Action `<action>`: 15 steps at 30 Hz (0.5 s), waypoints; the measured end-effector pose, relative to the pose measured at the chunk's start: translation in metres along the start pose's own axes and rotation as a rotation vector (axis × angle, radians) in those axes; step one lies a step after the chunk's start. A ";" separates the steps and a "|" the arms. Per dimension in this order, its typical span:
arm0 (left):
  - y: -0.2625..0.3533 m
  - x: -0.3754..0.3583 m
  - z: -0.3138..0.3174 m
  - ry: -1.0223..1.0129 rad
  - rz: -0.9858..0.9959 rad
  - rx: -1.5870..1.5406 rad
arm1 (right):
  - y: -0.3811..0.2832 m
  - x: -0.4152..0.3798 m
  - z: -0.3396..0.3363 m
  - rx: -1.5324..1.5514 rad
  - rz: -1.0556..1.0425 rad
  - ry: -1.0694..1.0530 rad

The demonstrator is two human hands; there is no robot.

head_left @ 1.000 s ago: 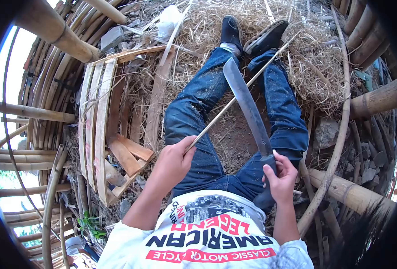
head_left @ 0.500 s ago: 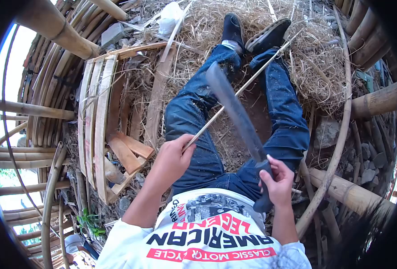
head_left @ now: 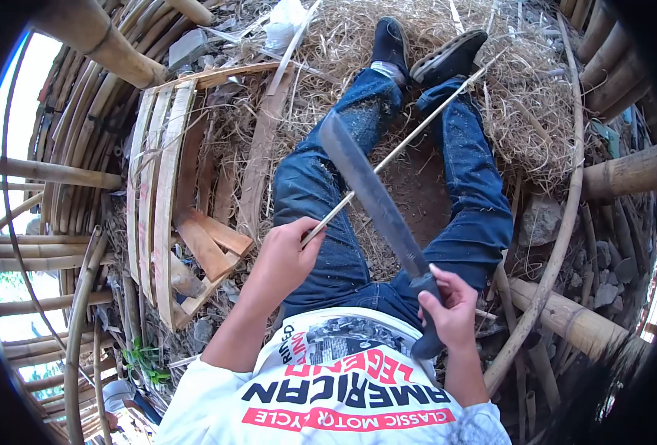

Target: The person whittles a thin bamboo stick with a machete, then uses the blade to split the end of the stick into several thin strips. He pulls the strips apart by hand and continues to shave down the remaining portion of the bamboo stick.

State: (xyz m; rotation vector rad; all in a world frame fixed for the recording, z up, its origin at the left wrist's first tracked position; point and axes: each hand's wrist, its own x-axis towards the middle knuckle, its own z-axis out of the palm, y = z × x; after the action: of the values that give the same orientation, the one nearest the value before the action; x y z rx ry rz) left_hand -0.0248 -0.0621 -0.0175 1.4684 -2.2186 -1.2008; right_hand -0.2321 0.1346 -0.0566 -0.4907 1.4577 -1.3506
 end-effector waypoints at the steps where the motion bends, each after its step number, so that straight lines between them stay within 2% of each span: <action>1: -0.001 -0.002 0.001 0.024 -0.005 -0.019 | -0.004 0.003 0.000 0.007 0.022 0.053; 3: -0.003 -0.003 0.002 0.019 -0.016 -0.015 | -0.004 0.007 0.000 -0.015 0.027 0.114; 6: 0.001 -0.002 -0.004 -0.016 -0.062 0.044 | 0.006 -0.006 0.012 -0.013 -0.047 0.037; 7: 0.002 -0.002 -0.005 -0.013 -0.077 0.030 | 0.006 -0.009 0.013 -0.018 -0.040 -0.012; 10: 0.002 -0.001 -0.005 -0.018 -0.105 0.008 | -0.004 -0.001 0.008 -0.043 0.020 0.051; 12: 0.000 -0.002 -0.005 0.015 -0.043 -0.042 | -0.005 0.006 0.008 -0.037 -0.011 0.130; 15: -0.003 -0.003 -0.006 0.003 -0.057 -0.019 | 0.000 -0.004 0.015 -0.033 -0.010 0.064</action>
State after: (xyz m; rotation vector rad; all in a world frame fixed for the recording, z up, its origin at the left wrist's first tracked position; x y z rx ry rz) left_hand -0.0176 -0.0638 -0.0152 1.5348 -2.1710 -1.2323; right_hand -0.2176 0.1311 -0.0527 -0.4804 1.5333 -1.3630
